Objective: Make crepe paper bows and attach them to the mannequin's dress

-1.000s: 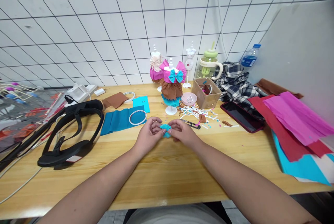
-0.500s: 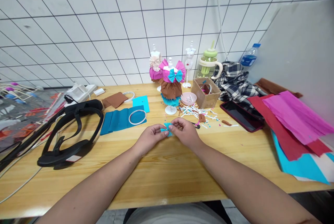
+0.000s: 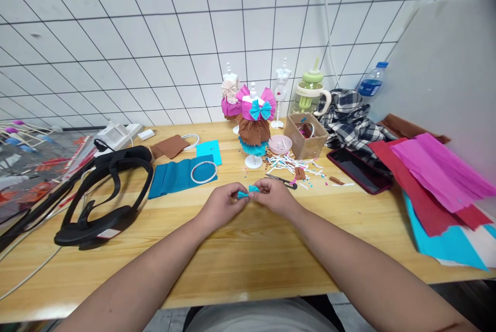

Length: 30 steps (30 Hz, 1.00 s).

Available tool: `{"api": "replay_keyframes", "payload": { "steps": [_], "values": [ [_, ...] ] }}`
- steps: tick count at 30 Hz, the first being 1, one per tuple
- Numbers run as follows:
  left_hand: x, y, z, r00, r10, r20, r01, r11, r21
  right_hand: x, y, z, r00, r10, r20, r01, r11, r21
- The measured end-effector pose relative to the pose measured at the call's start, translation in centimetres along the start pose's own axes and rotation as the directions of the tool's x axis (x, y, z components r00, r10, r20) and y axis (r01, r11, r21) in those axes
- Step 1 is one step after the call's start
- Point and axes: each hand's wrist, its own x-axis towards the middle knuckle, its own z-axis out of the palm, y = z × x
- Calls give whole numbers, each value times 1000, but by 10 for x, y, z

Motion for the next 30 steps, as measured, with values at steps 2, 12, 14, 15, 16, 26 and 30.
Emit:
{"api": "replay_keyframes", "payload": {
  "steps": [2,12,14,15,16,26,30],
  "values": [
    [0,0,-2,997,80,-7,-79,988,131,0,0,-1,1000,8,-6,-8,999,-47],
    [1,1,0,997,-5,-76,3,1000,-26,-1,-4,-1,998,50,26,-53,991,125],
    [1,2,0,992,35,-121,-36,999,-7,-2,-5,0,992,110,65,-121,970,211],
    [1,2,0,988,58,-140,-55,998,23,-3,-5,0,987,135,82,-152,957,246],
    [1,2,0,985,76,-152,-68,996,57,-3,-5,0,984,151,93,-170,948,267],
    [3,-7,-7,958,244,-148,-197,942,272,-2,0,-3,995,-79,-64,78,997,-19],
    [3,-4,-12,928,331,-171,-263,907,329,-7,-4,-4,968,-233,-97,209,955,-213]
  ]
}}
